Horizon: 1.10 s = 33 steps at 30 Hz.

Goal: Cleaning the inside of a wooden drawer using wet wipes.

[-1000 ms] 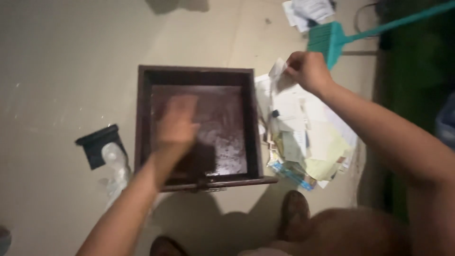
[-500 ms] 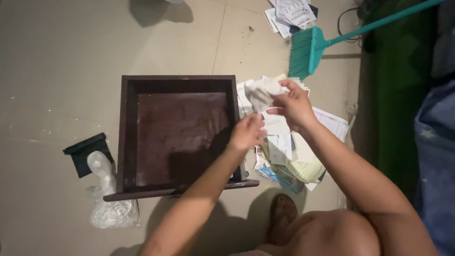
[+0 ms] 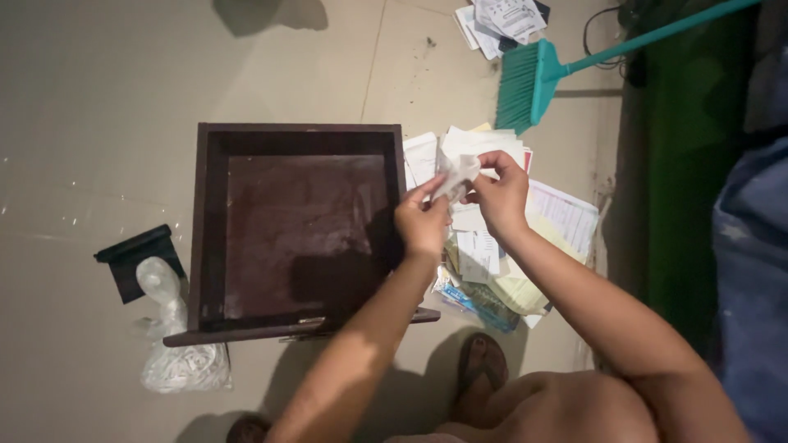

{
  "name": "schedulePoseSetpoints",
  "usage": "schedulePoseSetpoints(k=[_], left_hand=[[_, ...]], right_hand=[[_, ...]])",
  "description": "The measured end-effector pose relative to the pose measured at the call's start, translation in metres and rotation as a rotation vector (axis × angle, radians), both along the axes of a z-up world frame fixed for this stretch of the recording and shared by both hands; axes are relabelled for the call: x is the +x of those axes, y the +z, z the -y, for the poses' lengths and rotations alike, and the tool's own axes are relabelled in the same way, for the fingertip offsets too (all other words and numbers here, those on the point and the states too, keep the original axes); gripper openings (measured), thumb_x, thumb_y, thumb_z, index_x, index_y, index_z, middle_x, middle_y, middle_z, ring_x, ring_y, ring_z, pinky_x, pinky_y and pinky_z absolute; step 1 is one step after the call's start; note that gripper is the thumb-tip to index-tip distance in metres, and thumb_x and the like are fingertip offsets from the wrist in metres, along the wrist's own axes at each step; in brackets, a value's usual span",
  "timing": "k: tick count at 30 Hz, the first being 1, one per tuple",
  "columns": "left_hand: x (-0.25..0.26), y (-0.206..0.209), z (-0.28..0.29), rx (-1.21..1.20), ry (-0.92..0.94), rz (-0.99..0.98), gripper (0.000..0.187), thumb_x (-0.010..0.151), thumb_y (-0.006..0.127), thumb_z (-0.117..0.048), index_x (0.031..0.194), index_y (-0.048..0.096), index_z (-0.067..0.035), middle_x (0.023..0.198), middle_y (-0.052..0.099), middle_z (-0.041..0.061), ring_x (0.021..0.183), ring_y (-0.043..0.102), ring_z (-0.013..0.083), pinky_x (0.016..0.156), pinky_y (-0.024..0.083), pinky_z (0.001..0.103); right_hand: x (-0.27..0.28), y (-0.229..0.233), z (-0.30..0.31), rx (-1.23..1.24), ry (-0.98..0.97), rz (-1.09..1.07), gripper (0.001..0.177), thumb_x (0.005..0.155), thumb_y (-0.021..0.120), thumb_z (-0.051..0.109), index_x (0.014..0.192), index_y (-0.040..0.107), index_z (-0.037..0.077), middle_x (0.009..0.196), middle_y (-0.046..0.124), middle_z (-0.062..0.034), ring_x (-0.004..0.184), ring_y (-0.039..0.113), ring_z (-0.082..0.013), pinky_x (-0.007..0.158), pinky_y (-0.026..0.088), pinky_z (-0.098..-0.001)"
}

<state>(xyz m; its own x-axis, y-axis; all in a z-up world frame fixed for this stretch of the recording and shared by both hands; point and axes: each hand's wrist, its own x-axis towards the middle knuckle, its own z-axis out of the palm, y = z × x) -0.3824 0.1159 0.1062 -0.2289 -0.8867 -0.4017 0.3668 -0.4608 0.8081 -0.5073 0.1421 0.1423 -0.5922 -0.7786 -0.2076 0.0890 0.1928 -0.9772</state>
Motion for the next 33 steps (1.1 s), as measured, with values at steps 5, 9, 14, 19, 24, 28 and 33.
schedulePoseSetpoints(k=[5,9,14,19,24,28,33], left_hand=[[0.004,-0.037,0.01,-0.435,-0.056,0.37,0.029,0.089,0.073,-0.005,0.117,0.077,-0.009,0.119,0.068,0.01,0.09,0.07,0.0171,0.075,0.06,0.03],[0.068,-0.035,0.056,-0.699,-0.36,0.345,0.046,0.089,0.076,-0.013,0.133,0.067,-0.01,0.126,0.07,0.013,0.102,0.07,0.0213,0.091,0.058,0.035],[0.238,0.052,0.137,-0.404,-1.027,0.585,0.054,0.087,0.071,-0.015,0.141,0.066,-0.015,0.124,0.08,0.016,0.1,0.072,0.0193,0.084,0.058,0.034],[0.372,-0.113,0.174,-0.591,-0.405,1.114,0.051,0.098,0.053,-0.02,0.147,0.053,-0.006,0.145,0.057,0.02,0.133,0.053,0.0342,0.111,0.04,0.042],[0.405,-0.205,0.13,-0.498,-0.31,0.889,0.064,0.11,0.03,-0.046,0.155,0.041,-0.002,0.158,0.044,0.023,0.148,0.038,0.0354,0.121,0.026,0.04],[0.402,-0.21,0.112,-0.42,-0.247,0.742,0.071,0.109,0.026,-0.053,0.154,0.042,-0.001,0.158,0.045,0.021,0.15,0.039,0.0336,0.124,0.026,0.038],[0.408,-0.195,0.118,-0.388,-0.29,0.75,0.072,0.109,0.026,-0.056,0.155,0.04,-0.001,0.16,0.042,0.022,0.151,0.036,0.0343,0.123,0.026,0.038]], right_hand=[[0.01,0.006,-0.002,0.011,0.284,0.074,0.032,0.095,0.068,0.004,0.126,0.067,-0.003,0.104,0.075,-0.0096,0.09,0.072,-0.0151,0.08,0.062,-0.0298],[0.015,0.003,0.02,0.052,0.418,0.057,0.036,0.094,0.072,0.003,0.129,0.068,-0.003,0.104,0.076,-0.0097,0.09,0.069,-0.0146,0.081,0.059,-0.0266],[0.06,-0.024,0.068,0.376,0.567,0.07,0.031,0.091,0.072,0.001,0.121,0.074,-0.004,0.102,0.077,-0.0094,0.081,0.067,-0.0131,0.07,0.054,-0.0256],[0.143,-0.096,0.123,0.36,0.763,-0.32,0.039,0.087,0.069,-0.002,0.125,0.074,0.006,0.099,0.077,-0.0128,0.075,0.068,-0.0159,0.067,0.055,-0.031],[0.256,-0.212,0.111,0.053,0.806,-0.517,0.042,0.081,0.072,-0.008,0.12,0.078,0.006,0.112,0.077,-0.0106,0.094,0.073,-0.0187,0.084,0.057,-0.0354],[0.36,-0.237,0.048,0.304,0.73,0.12,0.03,0.094,0.064,0.008,0.122,0.073,0.002,0.118,0.074,-0.0158,0.104,0.068,-0.0244,0.085,0.058,-0.0353],[0.368,-0.216,0.164,0.133,0.416,0.245,0.032,0.093,0.051,0.001,0.119,0.069,0.005,0.094,0.071,-0.0133,0.079,0.064,-0.0246,0.067,0.055,-0.0362]])
